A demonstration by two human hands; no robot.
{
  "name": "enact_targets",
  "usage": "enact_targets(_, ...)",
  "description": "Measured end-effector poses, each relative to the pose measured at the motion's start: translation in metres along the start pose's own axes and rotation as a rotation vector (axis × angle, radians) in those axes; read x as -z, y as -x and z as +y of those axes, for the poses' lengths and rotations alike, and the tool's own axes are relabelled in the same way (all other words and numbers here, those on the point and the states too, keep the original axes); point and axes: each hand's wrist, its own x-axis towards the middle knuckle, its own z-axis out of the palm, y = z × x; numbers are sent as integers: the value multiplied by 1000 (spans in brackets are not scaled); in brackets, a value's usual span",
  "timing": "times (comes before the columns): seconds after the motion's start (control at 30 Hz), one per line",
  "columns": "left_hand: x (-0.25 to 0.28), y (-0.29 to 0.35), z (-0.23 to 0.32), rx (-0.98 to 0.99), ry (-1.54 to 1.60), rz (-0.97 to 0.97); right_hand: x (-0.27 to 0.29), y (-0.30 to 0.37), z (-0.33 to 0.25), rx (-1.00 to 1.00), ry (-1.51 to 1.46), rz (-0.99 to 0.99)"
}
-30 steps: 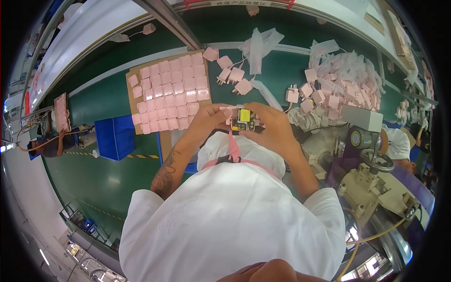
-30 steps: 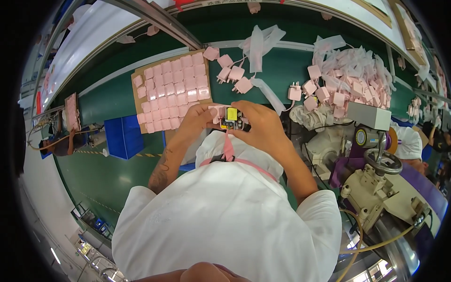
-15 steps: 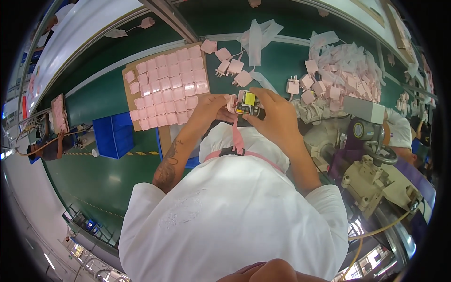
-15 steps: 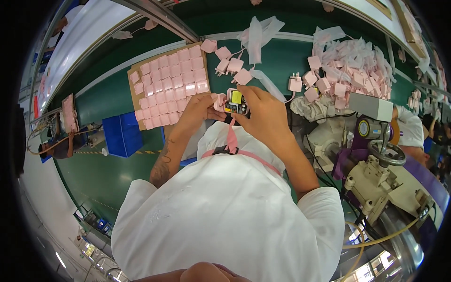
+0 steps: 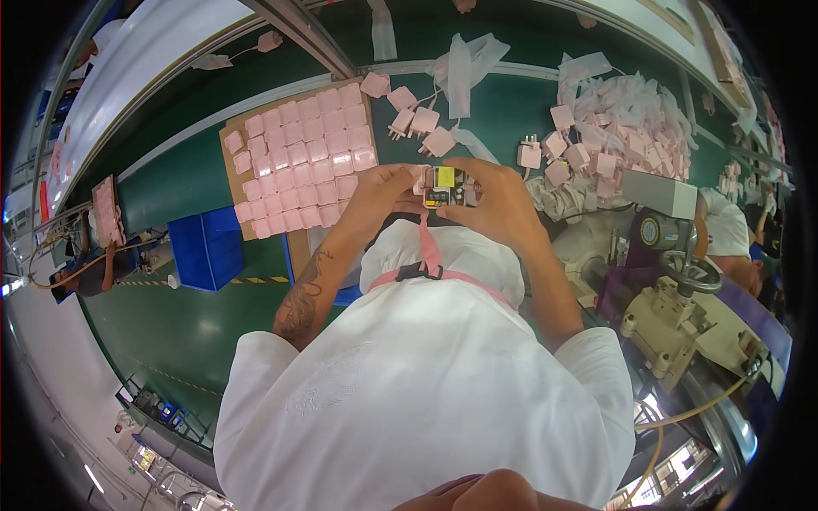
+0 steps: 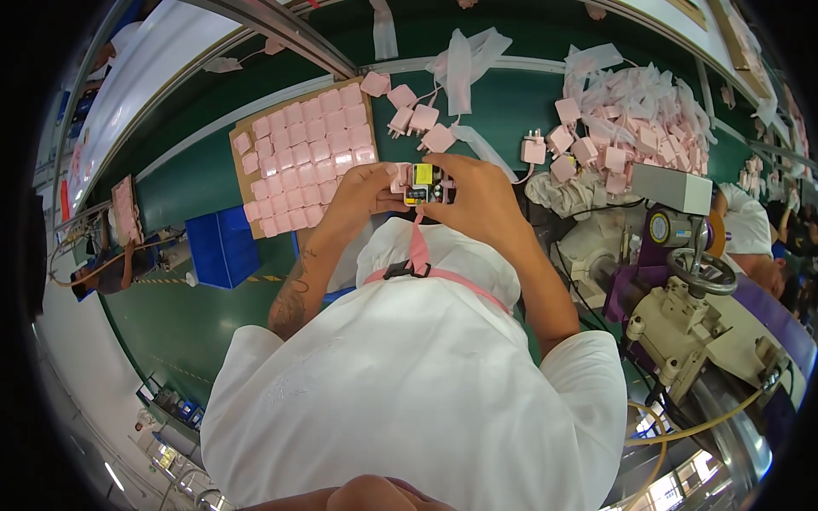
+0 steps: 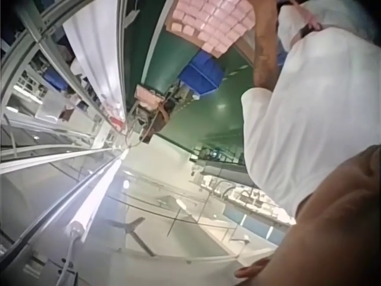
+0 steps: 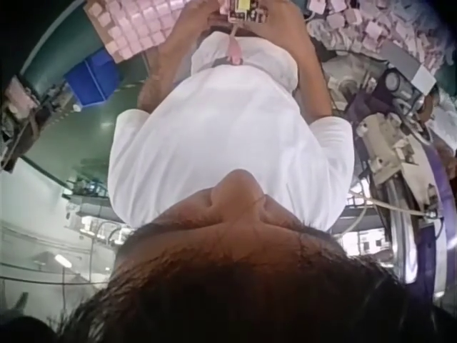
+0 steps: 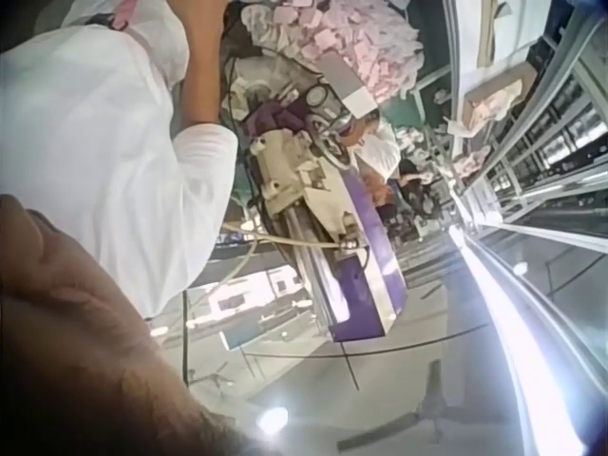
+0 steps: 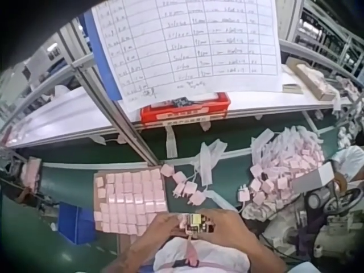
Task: The worker is assembling pink electronic housings and placing them into a white plastic storage tray on a production line.
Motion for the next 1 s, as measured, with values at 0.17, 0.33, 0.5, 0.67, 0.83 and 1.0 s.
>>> enact_targets(0.17, 7, -4, 2, 100, 10, -41, -7, 1, 6, -39, -75, -4)
enact_targets(0.33, 12, -11, -11, 43, 99, -39, -8, -4, 4, -104, -223, -53)
enact_targets(0.5, 16, -12, -20, -26, 93, 21, -16, -7, 8, -29, -198, -53)
enact_targets(0.67, 14, -5, -14, -26, 222, -89, -20, -6, 7, 33, -190, -17)
enact_targets(0.83, 12, 0, -17, -40, 159, -32, -23, -12, -7, 304, -50, 183)
enact_targets(1.0, 15, 1, -22, -47, 161, -76, -40, -14, -8, 203, -53, 117)
